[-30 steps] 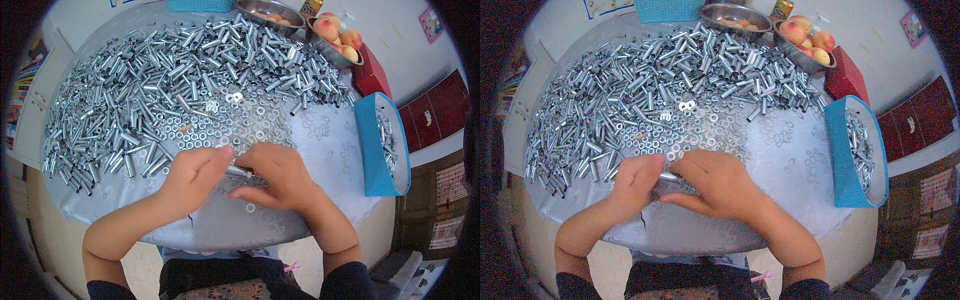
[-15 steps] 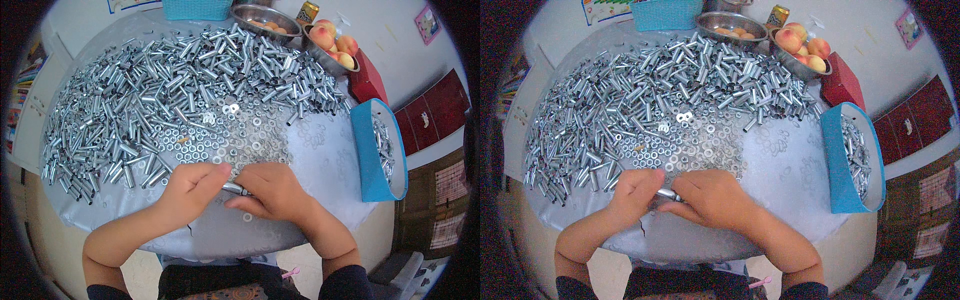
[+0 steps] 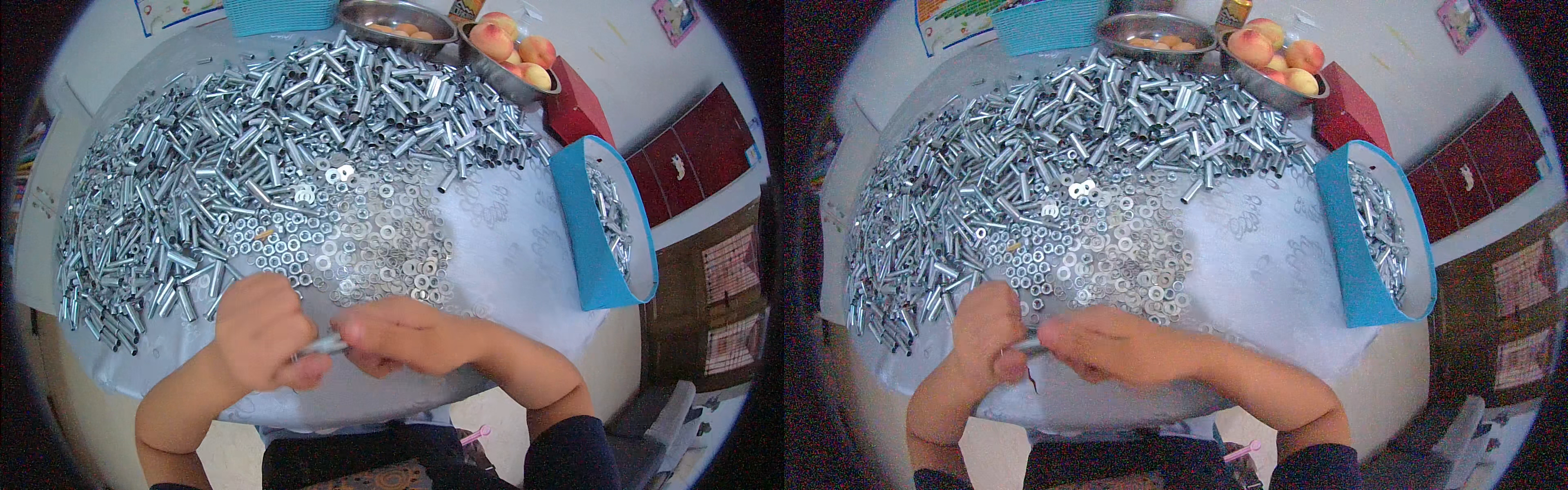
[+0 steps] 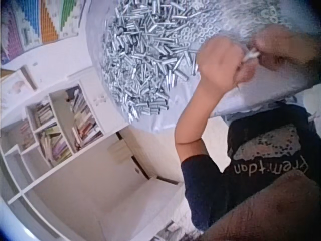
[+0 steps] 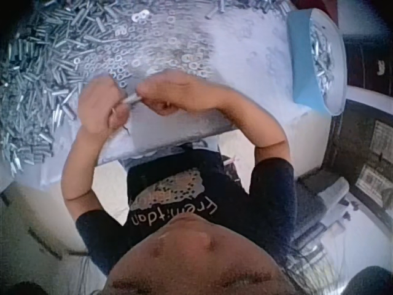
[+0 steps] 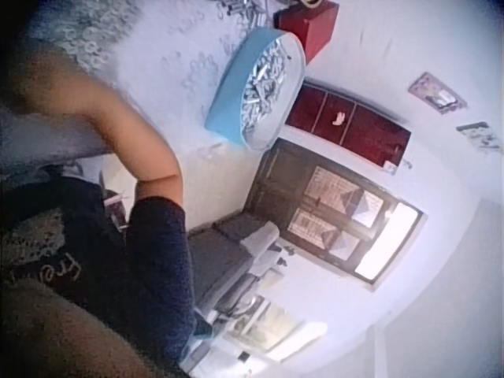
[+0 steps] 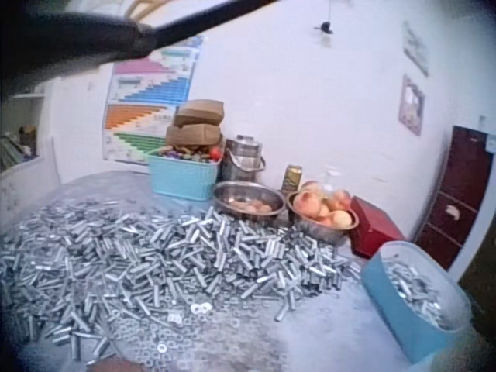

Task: The person sits at a table and repeatedly assembles metal hardware units by hand. They pick up cylindrical metal tubes, slide washers and nuts onto them, and place the finished assemblies into a blue container.

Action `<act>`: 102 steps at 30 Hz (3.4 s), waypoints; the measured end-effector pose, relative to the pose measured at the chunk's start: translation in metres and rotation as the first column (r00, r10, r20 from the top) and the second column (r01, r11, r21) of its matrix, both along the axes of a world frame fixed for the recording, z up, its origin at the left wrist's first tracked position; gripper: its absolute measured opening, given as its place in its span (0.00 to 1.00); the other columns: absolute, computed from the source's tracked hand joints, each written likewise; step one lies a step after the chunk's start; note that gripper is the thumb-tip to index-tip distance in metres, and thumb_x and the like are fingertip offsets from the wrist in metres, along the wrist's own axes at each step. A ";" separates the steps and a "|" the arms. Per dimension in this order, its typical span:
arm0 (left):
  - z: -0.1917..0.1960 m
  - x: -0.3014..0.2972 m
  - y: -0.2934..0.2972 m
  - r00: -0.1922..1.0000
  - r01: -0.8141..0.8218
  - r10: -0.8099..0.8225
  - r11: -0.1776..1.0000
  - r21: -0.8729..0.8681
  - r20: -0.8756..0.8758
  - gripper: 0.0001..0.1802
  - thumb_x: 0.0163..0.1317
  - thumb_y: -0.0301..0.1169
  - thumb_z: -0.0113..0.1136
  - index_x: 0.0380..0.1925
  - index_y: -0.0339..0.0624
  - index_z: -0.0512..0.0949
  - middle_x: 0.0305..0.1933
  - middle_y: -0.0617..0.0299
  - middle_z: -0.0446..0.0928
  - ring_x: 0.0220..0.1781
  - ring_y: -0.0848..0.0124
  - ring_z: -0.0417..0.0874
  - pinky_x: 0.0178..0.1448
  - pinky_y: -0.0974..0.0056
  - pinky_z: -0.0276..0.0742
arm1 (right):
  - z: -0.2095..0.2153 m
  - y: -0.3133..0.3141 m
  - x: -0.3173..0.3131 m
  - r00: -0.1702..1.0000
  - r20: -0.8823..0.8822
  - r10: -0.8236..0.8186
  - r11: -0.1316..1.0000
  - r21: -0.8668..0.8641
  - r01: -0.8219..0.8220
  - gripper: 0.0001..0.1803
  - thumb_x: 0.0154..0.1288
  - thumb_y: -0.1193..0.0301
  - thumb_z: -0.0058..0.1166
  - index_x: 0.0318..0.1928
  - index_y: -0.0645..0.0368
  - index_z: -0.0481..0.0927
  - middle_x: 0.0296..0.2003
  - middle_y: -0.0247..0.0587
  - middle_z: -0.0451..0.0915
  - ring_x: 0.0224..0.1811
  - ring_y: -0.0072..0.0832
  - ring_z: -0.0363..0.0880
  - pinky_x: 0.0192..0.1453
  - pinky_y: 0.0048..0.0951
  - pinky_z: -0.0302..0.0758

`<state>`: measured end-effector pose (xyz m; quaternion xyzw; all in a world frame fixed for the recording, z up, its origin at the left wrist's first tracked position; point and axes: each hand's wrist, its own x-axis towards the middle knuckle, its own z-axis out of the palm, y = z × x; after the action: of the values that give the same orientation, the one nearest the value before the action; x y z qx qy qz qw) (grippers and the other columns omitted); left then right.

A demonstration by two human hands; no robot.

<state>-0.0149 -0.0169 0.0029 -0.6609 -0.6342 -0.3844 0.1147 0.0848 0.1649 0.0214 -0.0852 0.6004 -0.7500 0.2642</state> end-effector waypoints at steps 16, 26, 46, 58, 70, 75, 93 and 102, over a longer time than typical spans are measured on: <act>-0.011 0.014 0.016 0.695 -0.091 -0.004 0.992 0.093 0.719 0.24 0.61 0.48 0.45 0.38 0.35 0.64 0.32 0.60 0.64 0.27 0.77 0.64 0.33 0.72 0.61 | 0.020 0.124 -0.008 0.667 0.190 -0.721 0.292 -0.789 0.540 0.20 0.63 0.54 0.45 0.36 0.61 0.69 0.20 0.26 0.60 0.22 0.18 0.58 0.28 0.20 0.59; 0.028 -0.021 -0.001 0.810 -0.036 0.313 0.870 -0.491 0.496 0.09 0.51 0.29 0.60 0.29 0.38 0.73 0.30 0.62 0.71 0.33 0.73 0.72 0.40 0.70 0.67 | -0.010 0.024 -0.015 0.782 -0.430 -0.451 0.730 0.326 0.600 0.07 0.57 0.69 0.55 0.32 0.57 0.73 0.25 0.31 0.71 0.28 0.25 0.70 0.32 0.26 0.67; 0.018 -0.020 -0.021 0.963 -0.091 0.225 0.787 -0.610 0.146 0.06 0.55 0.28 0.51 0.31 0.39 0.70 0.30 0.53 0.71 0.37 0.55 0.73 0.42 0.57 0.68 | -0.011 0.021 -0.019 0.626 -0.754 0.197 0.410 0.644 0.646 0.11 0.45 0.75 0.62 0.32 0.59 0.77 0.32 0.41 0.75 0.36 0.37 0.72 0.41 0.33 0.69; 0.007 -0.015 0.002 0.734 -0.255 0.457 0.871 -0.420 0.503 0.07 0.57 0.29 0.46 0.32 0.36 0.68 0.27 0.49 0.72 0.29 0.52 0.74 0.33 0.56 0.68 | -0.013 0.028 -0.023 0.655 -0.728 0.200 0.419 0.668 0.615 0.20 0.44 0.72 0.62 0.41 0.61 0.74 0.41 0.45 0.74 0.44 0.42 0.70 0.49 0.37 0.68; -0.003 -0.008 0.009 0.546 -0.222 0.377 0.926 -0.304 0.748 0.07 0.61 0.29 0.46 0.32 0.36 0.68 0.24 0.60 0.71 0.23 0.75 0.69 0.27 0.68 0.65 | -0.002 0.038 -0.019 0.768 -0.611 0.192 0.331 0.777 0.536 0.31 0.41 0.65 0.66 0.48 0.59 0.71 0.47 0.47 0.69 0.51 0.44 0.66 0.57 0.37 0.63; -0.007 -0.011 0.012 0.442 -0.180 0.349 0.937 -0.299 0.827 0.07 0.62 0.29 0.46 0.32 0.36 0.69 0.23 0.63 0.69 0.22 0.77 0.67 0.27 0.70 0.63 | -0.003 0.044 -0.014 0.796 -0.586 0.153 0.355 0.784 0.509 0.27 0.43 0.68 0.65 0.46 0.58 0.73 0.45 0.46 0.69 0.49 0.41 0.68 0.54 0.33 0.65; -0.011 -0.006 0.014 0.476 -0.167 0.353 0.936 -0.311 0.806 0.09 0.64 0.31 0.43 0.32 0.37 0.69 0.19 0.63 0.66 0.22 0.77 0.65 0.27 0.69 0.62 | -0.017 0.035 -0.023 0.789 -0.597 -0.145 0.468 0.661 0.586 0.06 0.55 0.74 0.53 0.34 0.62 0.76 0.31 0.47 0.77 0.34 0.40 0.77 0.38 0.32 0.73; -0.007 -0.002 0.013 0.490 -0.077 0.356 0.927 -0.367 0.796 0.08 0.65 0.32 0.43 0.33 0.38 0.68 0.20 0.62 0.66 0.22 0.76 0.65 0.27 0.69 0.62 | -0.009 0.022 -0.020 0.845 -0.176 -0.506 0.815 0.224 0.534 0.15 0.61 0.80 0.48 0.49 0.63 0.69 0.36 0.41 0.79 0.39 0.25 0.78 0.42 0.23 0.73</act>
<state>-0.0166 -0.0036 -0.0043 -0.3102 -0.7348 -0.5453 -0.2577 0.0648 0.1872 0.0129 0.0777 0.7085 -0.7010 0.0250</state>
